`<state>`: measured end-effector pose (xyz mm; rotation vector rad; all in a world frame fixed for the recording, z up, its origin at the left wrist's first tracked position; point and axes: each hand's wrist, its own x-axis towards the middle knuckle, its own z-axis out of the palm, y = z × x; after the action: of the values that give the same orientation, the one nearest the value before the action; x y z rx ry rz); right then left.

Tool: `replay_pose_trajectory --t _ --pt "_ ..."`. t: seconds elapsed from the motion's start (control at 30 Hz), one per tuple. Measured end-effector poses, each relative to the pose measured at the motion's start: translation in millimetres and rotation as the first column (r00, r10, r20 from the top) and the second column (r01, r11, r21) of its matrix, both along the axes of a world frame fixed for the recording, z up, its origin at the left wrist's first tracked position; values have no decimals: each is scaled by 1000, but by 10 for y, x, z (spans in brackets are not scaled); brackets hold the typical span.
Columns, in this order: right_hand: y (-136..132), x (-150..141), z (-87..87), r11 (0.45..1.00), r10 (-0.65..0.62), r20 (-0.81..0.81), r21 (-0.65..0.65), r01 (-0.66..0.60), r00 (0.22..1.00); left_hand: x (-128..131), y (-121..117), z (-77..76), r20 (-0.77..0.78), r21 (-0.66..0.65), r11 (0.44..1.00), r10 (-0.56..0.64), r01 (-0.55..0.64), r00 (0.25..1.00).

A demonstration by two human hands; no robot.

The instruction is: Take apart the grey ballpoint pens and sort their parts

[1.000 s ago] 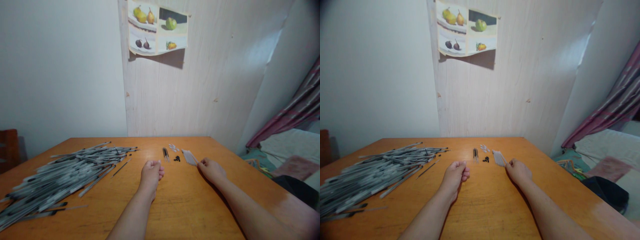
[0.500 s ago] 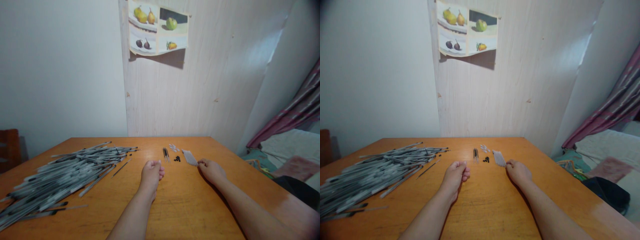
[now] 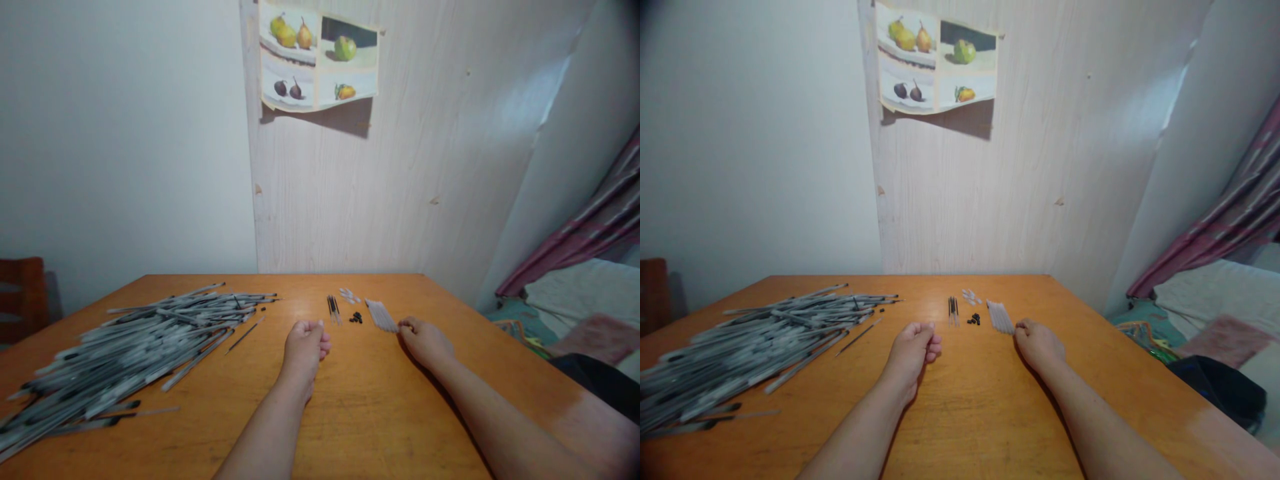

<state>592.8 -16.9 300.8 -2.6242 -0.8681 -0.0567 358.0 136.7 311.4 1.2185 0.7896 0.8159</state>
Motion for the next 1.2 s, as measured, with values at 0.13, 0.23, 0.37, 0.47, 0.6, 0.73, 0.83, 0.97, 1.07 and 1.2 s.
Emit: replay_pose_trajectory --t 0.13,0.23,0.37,0.47,0.6,0.73,0.83,0.97,1.07,1.2 --pt "-3 -13 20 1000 -19 13 3 19 1000 -5 4 -2 1 -1 1000 0 0 1000" --pt "0 -22 26 998 -35 35 46 33 999 -5 12 -15 0 5 1000 -2 2 1000" --pt "18 -85 38 989 -24 69 148 14 997 -2 27 -26 0 -4 1000 -16 16 1000" --pt "38 -203 63 974 26 81 221 -43 996 -12 37 -17 9 -9 1000 -7 7 1000" --pt "62 -384 98 943 119 113 297 -148 986 -43 54 17 11 -2 1000 24 -24 1000" --pt "86 -459 98 938 168 144 281 -203 975 -67 94 38 23 3 999 47 -47 999" --pt "110 -457 82 948 181 195 227 -224 964 -75 137 26 31 19 996 89 -89 996" --pt "132 -445 64 956 198 233 169 -240 952 -94 181 9 27 52 987 152 -153 988" --pt "143 -424 53 960 196 211 157 -231 958 -112 202 22 18 87 976 197 -198 980" --pt "149 -381 43 962 205 185 141 -233 961 -131 247 81 -12 156 955 256 -251 967"
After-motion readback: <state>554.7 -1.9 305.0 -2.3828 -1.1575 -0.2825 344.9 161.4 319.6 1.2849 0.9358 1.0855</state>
